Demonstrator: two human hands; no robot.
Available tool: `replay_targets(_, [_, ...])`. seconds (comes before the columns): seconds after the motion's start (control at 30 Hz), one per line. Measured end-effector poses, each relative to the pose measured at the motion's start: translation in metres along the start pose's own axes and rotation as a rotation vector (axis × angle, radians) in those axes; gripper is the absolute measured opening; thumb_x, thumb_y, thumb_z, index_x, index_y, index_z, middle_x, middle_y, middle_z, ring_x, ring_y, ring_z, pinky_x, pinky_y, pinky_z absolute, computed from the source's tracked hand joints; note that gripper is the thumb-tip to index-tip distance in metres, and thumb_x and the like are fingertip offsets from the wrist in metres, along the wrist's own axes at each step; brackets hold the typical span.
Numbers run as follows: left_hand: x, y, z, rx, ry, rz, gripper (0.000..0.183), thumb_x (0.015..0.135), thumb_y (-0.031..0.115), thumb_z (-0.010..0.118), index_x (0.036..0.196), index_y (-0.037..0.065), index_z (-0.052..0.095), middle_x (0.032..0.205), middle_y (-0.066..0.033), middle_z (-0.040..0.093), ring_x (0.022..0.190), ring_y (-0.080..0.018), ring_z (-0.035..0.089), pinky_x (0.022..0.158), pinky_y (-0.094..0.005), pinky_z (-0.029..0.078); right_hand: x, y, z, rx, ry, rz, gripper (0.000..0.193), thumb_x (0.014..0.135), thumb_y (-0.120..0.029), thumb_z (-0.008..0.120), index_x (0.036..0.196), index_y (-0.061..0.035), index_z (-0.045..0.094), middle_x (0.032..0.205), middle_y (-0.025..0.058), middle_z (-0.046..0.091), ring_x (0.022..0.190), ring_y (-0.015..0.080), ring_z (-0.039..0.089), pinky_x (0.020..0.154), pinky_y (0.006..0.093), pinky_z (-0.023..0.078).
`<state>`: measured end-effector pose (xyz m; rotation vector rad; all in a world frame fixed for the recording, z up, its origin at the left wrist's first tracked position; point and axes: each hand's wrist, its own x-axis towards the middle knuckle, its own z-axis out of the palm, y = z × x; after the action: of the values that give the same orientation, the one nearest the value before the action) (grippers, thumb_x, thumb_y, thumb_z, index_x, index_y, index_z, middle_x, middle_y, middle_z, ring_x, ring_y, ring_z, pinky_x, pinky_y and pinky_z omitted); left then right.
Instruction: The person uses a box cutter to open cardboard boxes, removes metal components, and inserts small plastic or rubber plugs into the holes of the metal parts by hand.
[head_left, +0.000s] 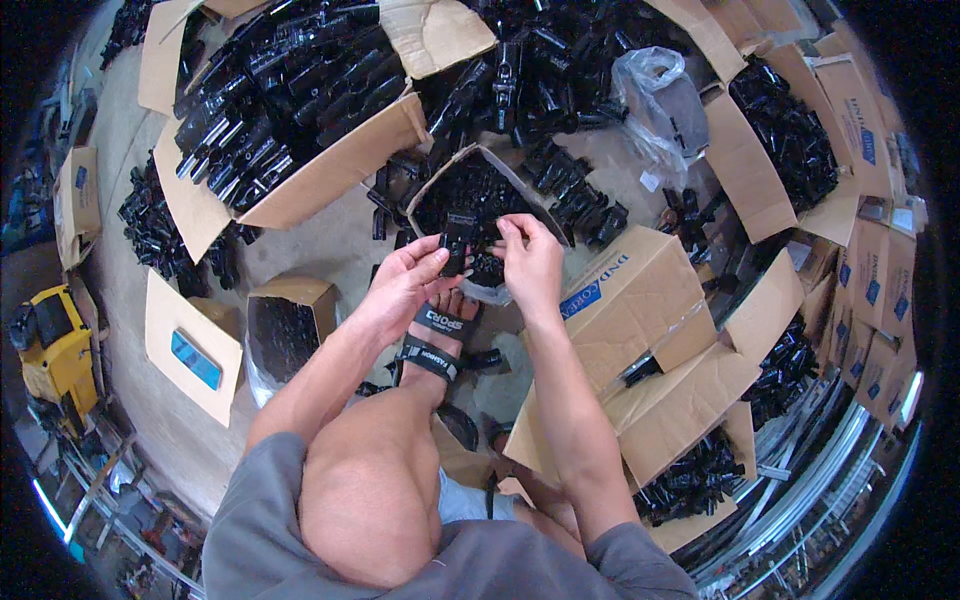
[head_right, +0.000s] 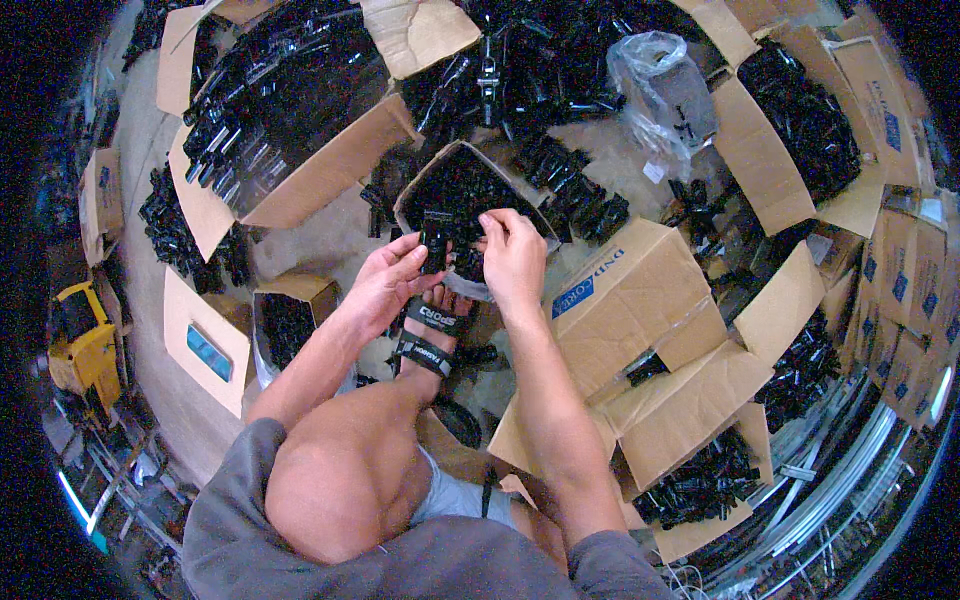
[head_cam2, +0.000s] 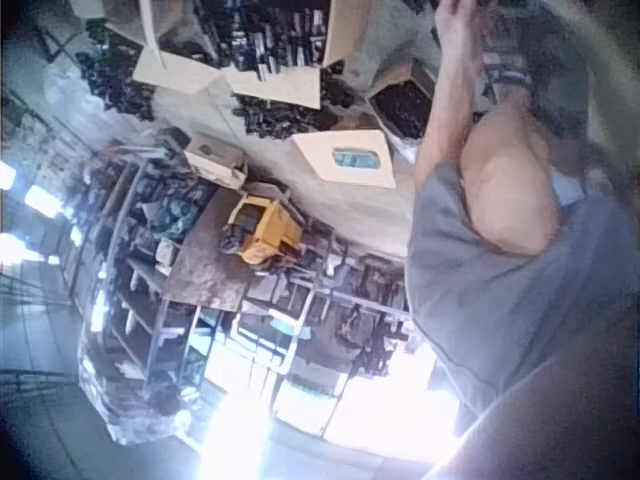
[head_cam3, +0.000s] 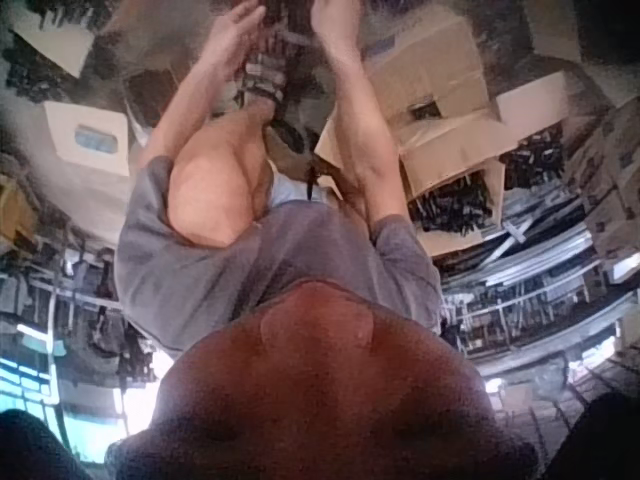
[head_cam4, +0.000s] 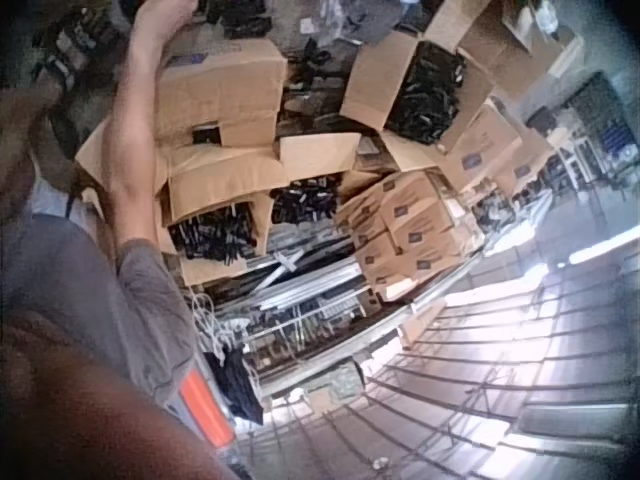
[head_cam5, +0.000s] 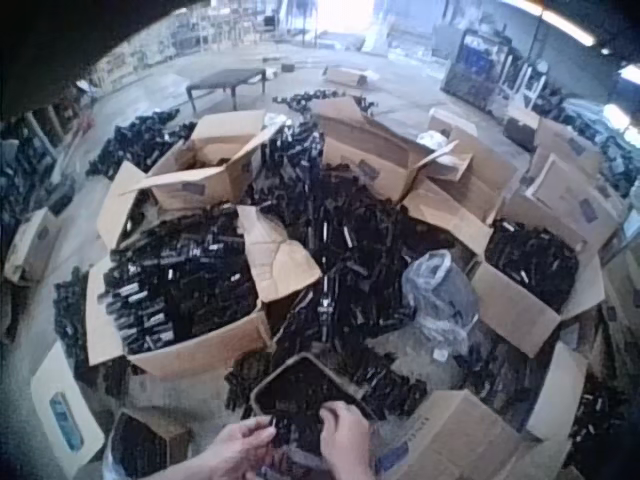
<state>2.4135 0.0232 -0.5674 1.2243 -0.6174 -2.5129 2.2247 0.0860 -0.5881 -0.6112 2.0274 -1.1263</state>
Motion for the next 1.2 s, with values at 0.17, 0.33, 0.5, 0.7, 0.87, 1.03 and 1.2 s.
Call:
replay_targets(0.17, [0.0,0.0,-0.001,-0.076,0.027,0.025,0.03,0.102,0.014,0.06,0.131,0.005,0.057,0.125,-0.0091,0.067,0.116,-0.0198,0.065,0.103,-0.0398,0.053,0.009,0.018,0.013,-0.902,-0.049,-0.314,0.02,0.092,-0.004,0.054,0.11,-0.0029,0.061,0.108,0.0168,0.061,0.101,0.0363,0.064,0.08,0.0466,0.058])
replay_targets(0.33, [-0.003,0.001,0.006,-0.105,0.062,-0.01,0.027,0.102,0.012,0.061,0.127,0.005,0.058,0.124,-0.0089,0.067,0.115,-0.0201,0.065,0.101,-0.0384,0.056,0.005,0.018,0.018,-0.869,0.004,-0.293,0.013,0.091,-0.004,0.056,0.103,-0.0019,0.061,0.1,0.0187,0.062,0.098,0.0395,0.064,0.081,0.0501,0.054])
replay_targets(0.5, [0.001,-0.002,0.006,-0.098,0.055,-0.001,0.028,0.102,0.012,0.061,0.129,0.005,0.057,0.125,-0.0082,0.067,0.115,-0.0197,0.065,0.101,-0.0379,0.056,0.011,0.025,0.011,-0.82,0.037,-0.334,0.014,0.09,-0.004,0.055,0.102,-0.0007,0.061,0.099,0.02,0.064,0.098,0.0395,0.063,0.084,0.0476,0.054])
replay_targets(0.7, [-0.006,-0.004,0.001,-0.169,0.089,0.032,0.028,0.101,0.011,0.063,0.127,0.007,0.054,0.124,-0.0099,0.066,0.113,-0.0222,0.066,0.101,-0.0391,0.055,0.008,0.016,0.021,-1.004,0.016,-0.323,0.013,0.089,-0.004,0.055,0.1,-0.0012,0.06,0.104,0.0185,0.063,0.1,0.0364,0.063,0.085,0.0461,0.055])
replay_targets(0.87, [0.001,-0.004,0.006,-0.128,0.04,0.056,0.031,0.1,0.011,0.064,0.128,0.005,0.054,0.122,-0.0096,0.066,0.111,-0.0226,0.066,0.1,-0.0402,0.056,0.003,0.013,0.007,-0.774,0.052,-0.348,0.013,0.092,-0.01,0.06,0.101,-0.0009,0.058,0.098,0.0186,0.063,0.095,0.0391,0.063,0.082,0.0501,0.053])
replay_targets(1.03, [0.002,-0.003,-0.003,-0.173,0.121,0.048,0.027,0.102,0.011,0.061,0.128,0.005,0.057,0.122,-0.008,0.067,0.113,-0.021,0.066,0.102,-0.0387,0.056,-0.024,-0.04,0.009,-0.025,0.011,-0.112,0.023,0.095,-0.008,0.066,0.115,0.0026,0.066,0.101,0.0196,0.074,0.089,0.0266,0.074,0.078,0.036,0.058])
replay_targets(1.2, [0.0,0.0,0.011,-0.162,0.1,0.058,0.025,0.101,0.011,0.063,0.125,0.008,0.059,0.121,-0.0057,0.067,0.11,-0.0181,0.066,0.1,-0.0368,0.057,-0.044,-0.056,0.003,0.213,-0.031,-0.053,0.021,0.096,-0.009,0.068,0.113,0.0014,0.074,0.098,0.0105,0.077,0.084,0.0136,0.071,0.076,0.0286,0.057])
